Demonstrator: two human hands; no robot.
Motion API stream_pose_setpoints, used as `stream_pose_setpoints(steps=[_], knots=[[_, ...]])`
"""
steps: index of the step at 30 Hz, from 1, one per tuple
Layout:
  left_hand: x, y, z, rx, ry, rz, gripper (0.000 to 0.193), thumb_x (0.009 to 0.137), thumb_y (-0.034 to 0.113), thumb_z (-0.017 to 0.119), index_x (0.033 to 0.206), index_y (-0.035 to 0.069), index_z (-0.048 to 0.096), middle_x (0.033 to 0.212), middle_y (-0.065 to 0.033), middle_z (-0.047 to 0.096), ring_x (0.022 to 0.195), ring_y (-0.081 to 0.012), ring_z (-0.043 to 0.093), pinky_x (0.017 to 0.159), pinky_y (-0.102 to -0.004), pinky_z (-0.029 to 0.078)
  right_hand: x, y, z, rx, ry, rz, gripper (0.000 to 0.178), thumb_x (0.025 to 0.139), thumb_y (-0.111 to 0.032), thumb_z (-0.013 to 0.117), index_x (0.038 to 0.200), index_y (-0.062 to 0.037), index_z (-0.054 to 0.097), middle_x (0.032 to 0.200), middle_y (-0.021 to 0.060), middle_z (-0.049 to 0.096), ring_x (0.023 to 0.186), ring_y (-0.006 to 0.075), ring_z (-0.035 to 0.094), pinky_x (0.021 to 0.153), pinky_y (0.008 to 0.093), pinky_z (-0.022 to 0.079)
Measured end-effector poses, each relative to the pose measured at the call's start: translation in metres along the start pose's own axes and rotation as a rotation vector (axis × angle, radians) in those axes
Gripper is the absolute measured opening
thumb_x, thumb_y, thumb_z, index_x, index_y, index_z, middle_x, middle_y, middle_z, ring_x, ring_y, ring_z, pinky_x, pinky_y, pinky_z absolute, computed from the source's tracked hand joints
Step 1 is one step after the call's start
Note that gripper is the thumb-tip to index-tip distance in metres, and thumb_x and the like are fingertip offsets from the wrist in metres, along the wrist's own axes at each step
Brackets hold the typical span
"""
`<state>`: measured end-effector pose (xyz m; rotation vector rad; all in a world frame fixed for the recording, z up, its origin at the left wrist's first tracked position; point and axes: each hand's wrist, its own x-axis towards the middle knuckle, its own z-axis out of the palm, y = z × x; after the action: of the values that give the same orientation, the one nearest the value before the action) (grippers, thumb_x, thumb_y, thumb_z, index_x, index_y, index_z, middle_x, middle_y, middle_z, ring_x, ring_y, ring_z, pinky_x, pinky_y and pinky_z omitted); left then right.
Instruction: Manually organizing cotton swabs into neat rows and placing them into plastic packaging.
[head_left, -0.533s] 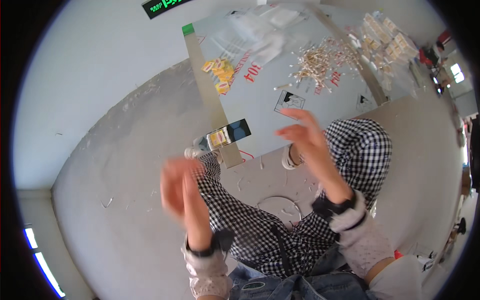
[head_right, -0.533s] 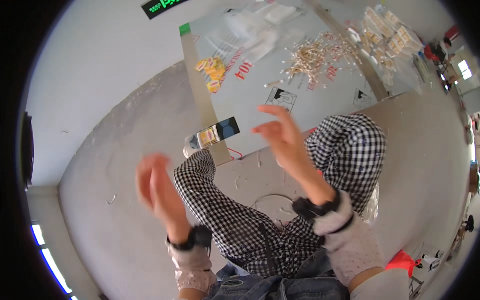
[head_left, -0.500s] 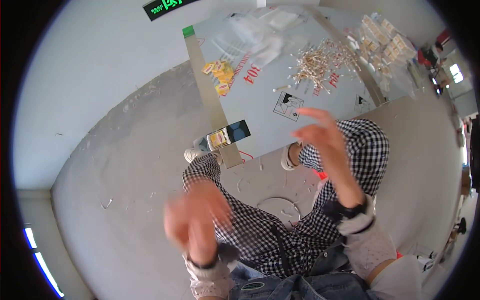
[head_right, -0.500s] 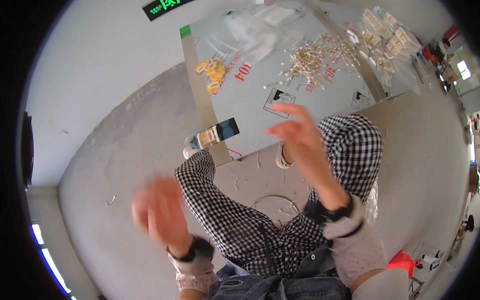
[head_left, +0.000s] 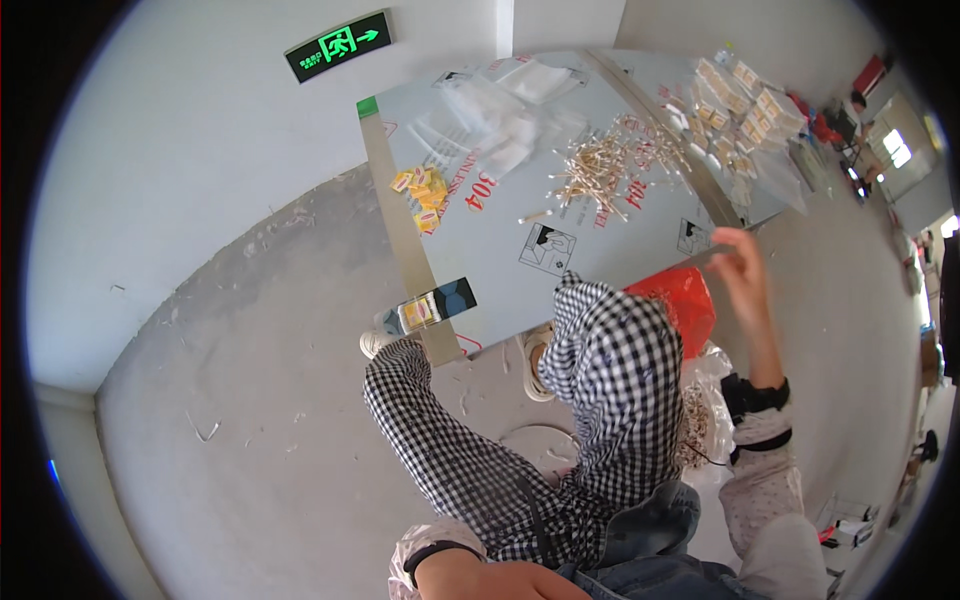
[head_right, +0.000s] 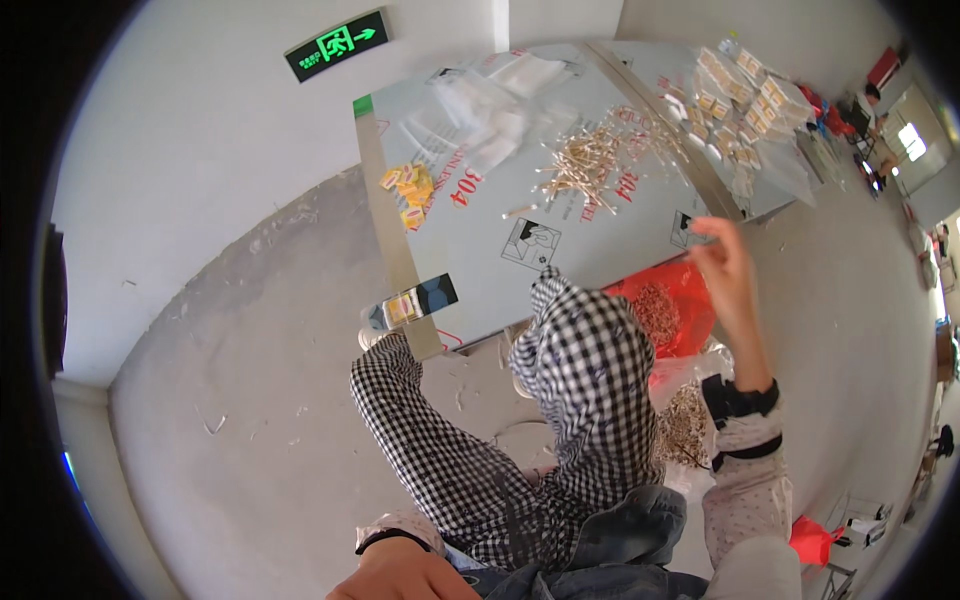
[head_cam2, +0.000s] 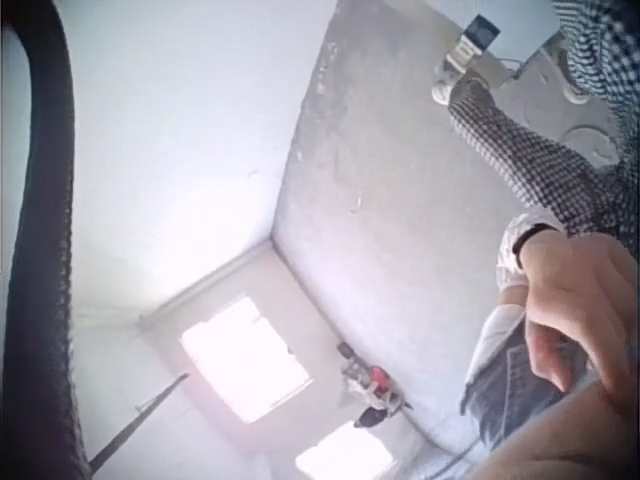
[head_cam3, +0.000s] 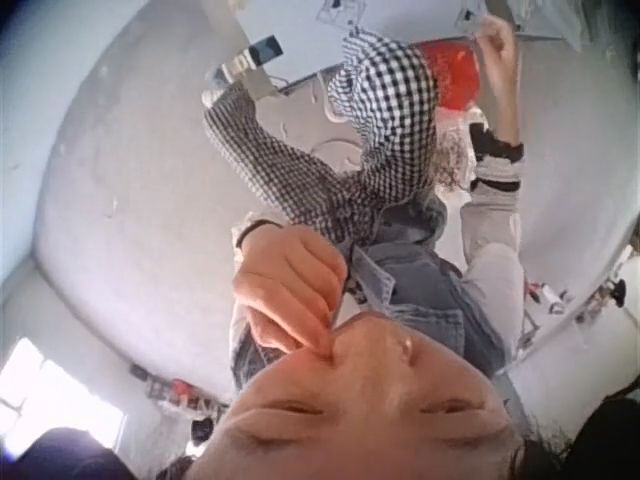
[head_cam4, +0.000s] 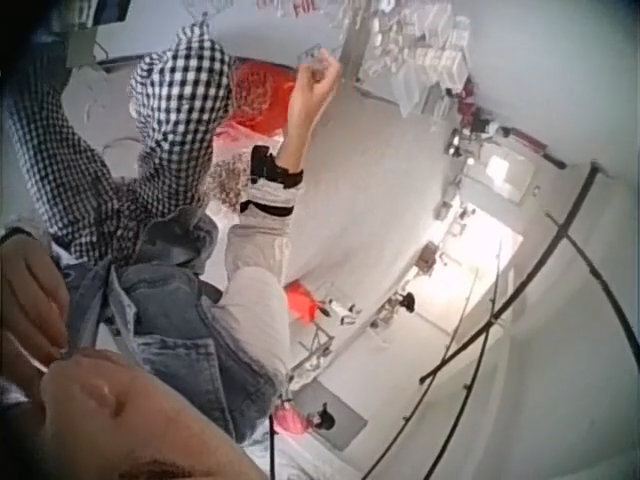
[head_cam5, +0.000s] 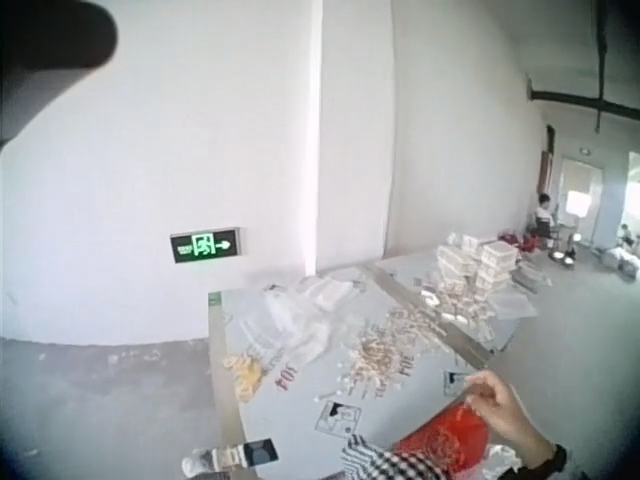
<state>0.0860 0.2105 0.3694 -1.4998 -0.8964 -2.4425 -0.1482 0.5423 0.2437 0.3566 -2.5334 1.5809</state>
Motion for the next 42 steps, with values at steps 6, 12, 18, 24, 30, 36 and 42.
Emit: stream_pose_setpoints(steps=[6,12,18,24,30,36,42], knots=[[0.005,-0.016,-0.058,0.041,0.097,-0.061,0.031,0.095,0.017,0.062,0.111,-0.01,0.063,0.079,-0.0115,0.068,0.063,-0.0228,0.065,0.055,-0.0334,0.047,0.084,0.088,0.121,-0.342,-0.227,-0.089,0.056,0.081,-0.005,0.072,0.133,-0.0077,0.05,0.128,0.0117,0.058,0.102,0.0252,0.064,0.085,0.0353,0.053],[-0.009,-0.035,-0.142,-0.05,0.14,-0.055,0.032,0.092,0.02,0.064,0.107,-0.009,0.065,0.08,-0.0132,0.069,0.063,-0.0232,0.065,0.055,-0.0346,0.046,0.183,0.139,0.189,-0.706,-0.217,-0.292,0.071,0.075,-0.008,0.076,0.139,-0.009,0.044,0.134,0.017,0.054,0.118,0.0375,0.057,0.098,0.0444,0.047],[-0.053,-0.062,-0.213,0.378,0.799,-0.335,0.014,0.087,0.006,0.061,0.095,-0.002,0.052,0.061,-0.0084,0.059,0.047,-0.016,0.052,0.043,-0.0305,0.039,0.226,0.152,0.203,-0.677,-0.322,-0.235,0.054,0.078,-0.002,0.071,0.129,-0.0059,0.057,0.121,0.0142,0.063,0.108,0.0341,0.061,0.093,0.0416,0.049],[-0.074,-0.141,-0.305,1.469,0.454,-0.965,0.033,0.078,-0.004,0.071,0.11,0.002,0.065,0.099,-0.0113,0.067,0.091,-0.0285,0.064,0.081,-0.0358,0.052,0.209,0.145,0.218,-0.451,-0.4,-0.272,0.037,0.081,0.005,0.065,0.116,-0.0067,0.067,0.11,0.0111,0.066,0.101,0.0302,0.063,0.087,0.0382,0.051],[-0.087,-0.246,-0.374,1.813,0.205,-0.924,0.02,0.075,0.003,0.071,0.094,0.004,0.066,0.096,-0.0079,0.062,0.093,-0.0275,0.061,0.079,-0.0382,0.052,0.204,0.135,0.227,-0.414,-0.312,-0.396,0.036,0.081,0.009,0.064,0.113,-0.0076,0.068,0.106,0.0089,0.065,0.093,0.0278,0.064,0.078,0.0351,0.053],[-0.108,-0.241,-0.367,1.681,0.2,-0.847,0.019,0.073,-0.001,0.068,0.092,0.004,0.065,0.084,-0.0066,0.057,0.081,-0.0263,0.059,0.069,-0.0379,0.051,0.212,0.147,0.212,-0.258,-0.267,-0.226,0.031,0.085,0.011,0.061,0.109,-0.0059,0.069,0.103,0.0088,0.067,0.086,0.0217,0.066,0.071,0.0308,0.054],[-0.135,-0.187,-0.333,1.668,0.133,-0.924,0.027,0.068,0.001,0.066,0.095,0.003,0.066,0.089,-0.0066,0.059,0.081,-0.0241,0.059,0.071,-0.0362,0.05,0.209,0.118,0.209,-0.21,-0.193,-0.28,0.027,0.087,0.009,0.061,0.108,-0.0052,0.07,0.101,0.0091,0.069,0.084,0.0189,0.066,0.071,0.0286,0.054]])
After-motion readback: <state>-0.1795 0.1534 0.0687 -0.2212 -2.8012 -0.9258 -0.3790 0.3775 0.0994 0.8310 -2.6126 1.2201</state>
